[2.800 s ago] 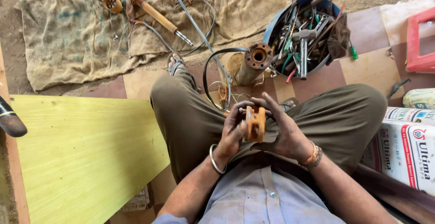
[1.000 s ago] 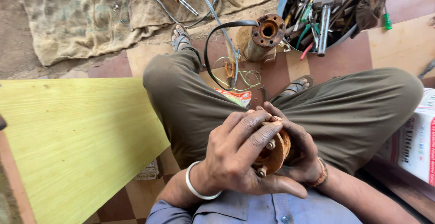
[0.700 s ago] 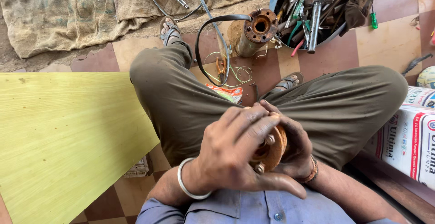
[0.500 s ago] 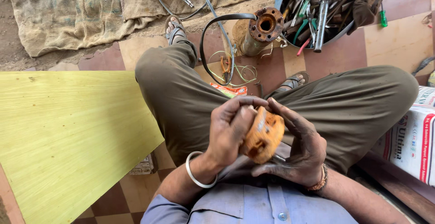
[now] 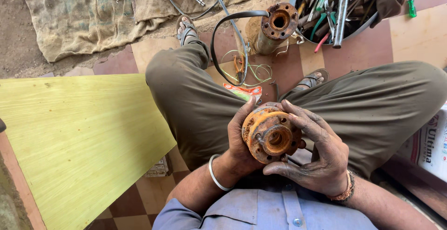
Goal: The person sits on the floor repairing a pump assembly. They work a rubber belt or seal around a rusty flange housing, hammer the housing to seat it, handle the cylindrical pump body, pick up a rusty end cap, and file its surface with a file.
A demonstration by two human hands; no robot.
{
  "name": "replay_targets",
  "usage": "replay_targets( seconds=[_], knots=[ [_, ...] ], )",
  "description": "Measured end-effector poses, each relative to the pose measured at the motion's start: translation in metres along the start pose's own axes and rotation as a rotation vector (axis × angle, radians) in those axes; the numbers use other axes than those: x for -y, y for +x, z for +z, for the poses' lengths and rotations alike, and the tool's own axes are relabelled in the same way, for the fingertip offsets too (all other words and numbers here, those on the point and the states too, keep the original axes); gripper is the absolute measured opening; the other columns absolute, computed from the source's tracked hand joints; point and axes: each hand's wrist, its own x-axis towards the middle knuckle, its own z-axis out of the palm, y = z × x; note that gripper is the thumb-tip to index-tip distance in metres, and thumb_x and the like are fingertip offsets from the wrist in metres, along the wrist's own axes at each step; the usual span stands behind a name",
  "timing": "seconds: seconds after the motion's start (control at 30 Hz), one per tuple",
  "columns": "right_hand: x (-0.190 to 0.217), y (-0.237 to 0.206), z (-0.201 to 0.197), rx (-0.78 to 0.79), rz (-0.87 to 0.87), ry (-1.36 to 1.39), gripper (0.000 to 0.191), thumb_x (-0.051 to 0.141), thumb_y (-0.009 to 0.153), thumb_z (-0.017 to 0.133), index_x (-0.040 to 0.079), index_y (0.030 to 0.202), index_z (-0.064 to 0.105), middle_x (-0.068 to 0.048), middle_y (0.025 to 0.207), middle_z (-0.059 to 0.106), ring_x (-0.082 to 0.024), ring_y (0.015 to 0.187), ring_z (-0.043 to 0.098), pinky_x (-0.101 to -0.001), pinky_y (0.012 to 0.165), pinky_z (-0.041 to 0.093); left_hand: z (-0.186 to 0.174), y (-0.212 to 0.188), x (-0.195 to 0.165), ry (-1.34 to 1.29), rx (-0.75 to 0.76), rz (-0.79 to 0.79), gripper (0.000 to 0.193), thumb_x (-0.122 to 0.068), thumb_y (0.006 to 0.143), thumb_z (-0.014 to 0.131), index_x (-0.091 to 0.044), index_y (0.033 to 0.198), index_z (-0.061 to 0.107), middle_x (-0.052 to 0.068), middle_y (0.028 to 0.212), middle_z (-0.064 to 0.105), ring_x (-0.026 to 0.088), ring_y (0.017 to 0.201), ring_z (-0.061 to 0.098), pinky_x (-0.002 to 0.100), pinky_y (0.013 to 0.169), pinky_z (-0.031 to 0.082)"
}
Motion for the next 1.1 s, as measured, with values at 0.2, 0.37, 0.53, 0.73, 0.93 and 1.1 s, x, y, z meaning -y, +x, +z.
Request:
replay_targets(
  seconds=[0.2, 0.37, 0.53, 0.73, 0.93, 1.1],
  knots=[
    [-0.001, 0.002, -0.004, 0.024, -0.028, 0.021, 0.097, 0.041, 0.066, 0.096, 0.001, 0.140, 0.047, -0.027, 0.144, 0.056, -0.037, 0.135, 0.060, -0.0437, 0.112, 0.054, 0.005, -0.001, 0.000, -0.011, 0.146, -0.013, 0.075, -0.066, 0.112, 0.032, -0.002, 0.140, 0.061, 0.024, 0.124, 0.068, 0.040, 0.109, 0.069, 0.045, 0.093, 0.058],
    [-0.001, 0.010, -0.007, 0.143, -0.097, -0.247, 0.098, 0.065, 0.062, 0.086, 0.011, 0.138, 0.056, -0.026, 0.152, 0.045, -0.041, 0.140, 0.047, -0.0524, 0.116, 0.044, 0.002, -0.001, 0.000, 0.004, -0.025, 0.065, 0.069, -0.061, 0.114, 0.034, -0.001, 0.136, 0.061, 0.020, 0.122, 0.069, 0.033, 0.110, 0.068, 0.044, 0.095, 0.058],
    [-0.005, 0.017, -0.009, 0.184, -0.072, -0.229, 0.087, 0.065, 0.060, 0.084, 0.022, 0.133, 0.064, -0.024, 0.161, 0.033, -0.040, 0.146, 0.040, -0.0500, 0.116, 0.042, 0.003, 0.004, 0.002, -0.009, -0.041, 0.092, 0.068, -0.060, 0.113, 0.034, -0.001, 0.132, 0.062, 0.019, 0.119, 0.069, 0.033, 0.109, 0.068, 0.046, 0.098, 0.057],
    [-0.012, 0.024, -0.017, 0.200, 0.049, -0.130, 0.113, 0.061, 0.054, 0.090, 0.008, 0.145, 0.049, -0.023, 0.160, 0.036, -0.039, 0.146, 0.040, -0.0508, 0.118, 0.040, 0.003, 0.006, 0.000, -0.045, 0.010, 0.050, 0.074, -0.066, 0.111, 0.031, -0.003, 0.134, 0.061, 0.020, 0.119, 0.068, 0.037, 0.106, 0.069, 0.053, 0.096, 0.058],
    [-0.020, 0.019, -0.016, 0.275, 0.012, -0.093, 0.108, 0.035, 0.062, 0.097, 0.005, 0.150, 0.043, -0.020, 0.154, 0.048, -0.034, 0.142, 0.052, -0.0436, 0.117, 0.046, 0.001, 0.010, 0.000, -0.023, -0.070, 0.058, 0.080, -0.070, 0.110, 0.028, -0.001, 0.139, 0.057, 0.019, 0.120, 0.069, 0.034, 0.101, 0.071, 0.044, 0.076, 0.062],
    [-0.049, 0.006, -0.017, 0.217, 0.274, 0.304, 0.103, 0.019, 0.063, 0.099, 0.003, 0.151, 0.047, -0.016, 0.148, 0.056, -0.025, 0.135, 0.059, -0.0376, 0.113, 0.052, 0.016, 0.003, -0.003, 0.527, -0.199, 0.066, 0.074, -0.065, 0.107, 0.024, -0.007, 0.145, 0.049, 0.013, 0.111, 0.068, 0.023, 0.084, 0.070, 0.038, 0.060, 0.062]
  ],
)
